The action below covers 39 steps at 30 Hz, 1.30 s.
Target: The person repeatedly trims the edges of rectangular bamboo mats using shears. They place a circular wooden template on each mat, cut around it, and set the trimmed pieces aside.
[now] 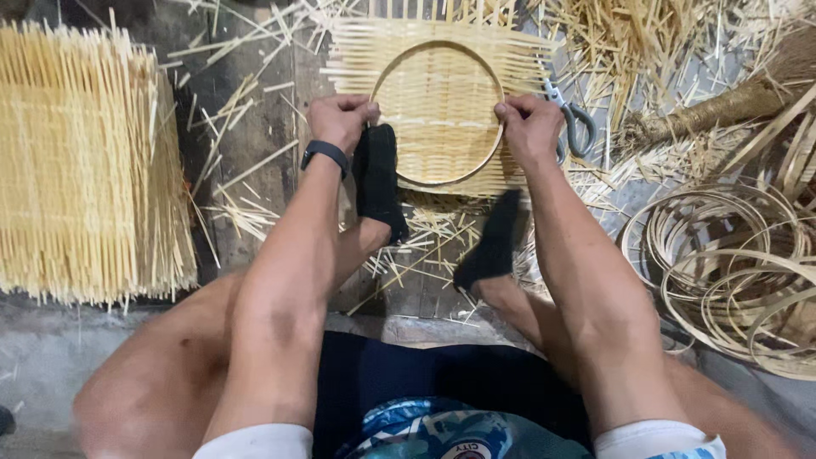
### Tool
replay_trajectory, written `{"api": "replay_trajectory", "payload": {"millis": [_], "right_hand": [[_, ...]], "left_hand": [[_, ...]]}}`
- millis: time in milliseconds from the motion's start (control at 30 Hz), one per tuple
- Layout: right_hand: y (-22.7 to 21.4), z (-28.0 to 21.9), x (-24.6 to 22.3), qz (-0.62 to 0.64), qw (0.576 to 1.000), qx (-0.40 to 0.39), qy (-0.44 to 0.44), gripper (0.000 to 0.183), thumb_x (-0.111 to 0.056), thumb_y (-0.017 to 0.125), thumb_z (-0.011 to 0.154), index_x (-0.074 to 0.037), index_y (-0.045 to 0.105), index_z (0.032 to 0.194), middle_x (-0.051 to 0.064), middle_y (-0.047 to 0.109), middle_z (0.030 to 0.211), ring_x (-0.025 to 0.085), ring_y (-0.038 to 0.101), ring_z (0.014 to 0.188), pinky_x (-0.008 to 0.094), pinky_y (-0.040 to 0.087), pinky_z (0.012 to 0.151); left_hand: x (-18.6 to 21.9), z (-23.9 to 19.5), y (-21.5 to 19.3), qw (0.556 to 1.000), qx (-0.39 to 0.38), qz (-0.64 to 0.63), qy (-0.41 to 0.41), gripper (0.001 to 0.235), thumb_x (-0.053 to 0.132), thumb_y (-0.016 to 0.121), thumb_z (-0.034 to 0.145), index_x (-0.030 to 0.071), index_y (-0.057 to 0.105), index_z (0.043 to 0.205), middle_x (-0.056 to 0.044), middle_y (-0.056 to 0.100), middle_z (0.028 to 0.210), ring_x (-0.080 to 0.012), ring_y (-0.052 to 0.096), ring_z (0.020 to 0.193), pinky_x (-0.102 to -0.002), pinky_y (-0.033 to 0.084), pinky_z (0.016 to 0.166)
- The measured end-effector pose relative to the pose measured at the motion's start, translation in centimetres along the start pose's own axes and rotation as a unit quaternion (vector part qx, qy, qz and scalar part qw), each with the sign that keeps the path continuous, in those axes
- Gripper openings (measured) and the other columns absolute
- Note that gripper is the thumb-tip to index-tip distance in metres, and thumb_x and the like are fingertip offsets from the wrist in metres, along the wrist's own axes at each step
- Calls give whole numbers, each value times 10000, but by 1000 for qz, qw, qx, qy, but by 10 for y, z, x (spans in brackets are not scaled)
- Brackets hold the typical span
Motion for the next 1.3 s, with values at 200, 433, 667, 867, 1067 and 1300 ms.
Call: {"api": "replay_trajectory", "payload": {"millis": [200,433,667,867,1067,1300], "right_hand": [[7,5,19,49,996,-56,47,160,-154,828,859,-37,809,965,102,774,811,128,707,718,280,558,690],[2,2,-37,-151,979,-130,42,297,-250,805,935,-27,804,1132,195,758,1099,287,716,1003,418,567,936],[116,-82,-135,-311,868,-278,-270,1057,-508,798,707,100,397,1473,322,274,1555,506,178,1511,657,112,1222],[116,-99,-129,-438,811,-75,-381,876,-379,779,886,-23,389,1585,229,239,1672,419,109,1600,625,48,1322],[100,-56,-132,-219,873,-294,-322,992,-638,758,660,-27,532,1408,261,467,1462,462,391,1389,656,301,1110],[64,69,-103,-15,970,-113,-215,139,-114,681,1040,-57,732,1156,130,735,1017,275,675,969,419,537,872]], "left_hand": [[-14,8,0,998,-12,-55,-9,180,-10,838,797,-37,778,965,-81,780,838,-114,718,703,-252,599,660],[47,0,-5,962,-26,271,-6,252,133,898,751,14,801,951,-115,790,924,-198,752,817,-317,604,839],[148,-1,110,806,-87,316,493,249,294,740,1016,116,778,1186,-127,662,1325,-347,567,1225,-473,434,1069],[111,26,111,899,-91,239,355,171,313,716,1002,205,805,1100,-24,728,1188,-265,649,1146,-400,527,996],[146,18,111,853,-98,265,439,156,285,699,969,163,774,1034,-94,663,1240,-350,620,1087,-443,529,904],[140,26,122,875,-166,298,343,208,285,601,1068,119,725,1050,-112,716,1014,-354,669,933,-463,548,789]]}}
Point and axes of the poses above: each hand's wrist, its own z-axis towards the middle knuckle, its own y-axis out of the palm, x = y × z, the point moved 9 cm from there along z, towards the middle knuckle
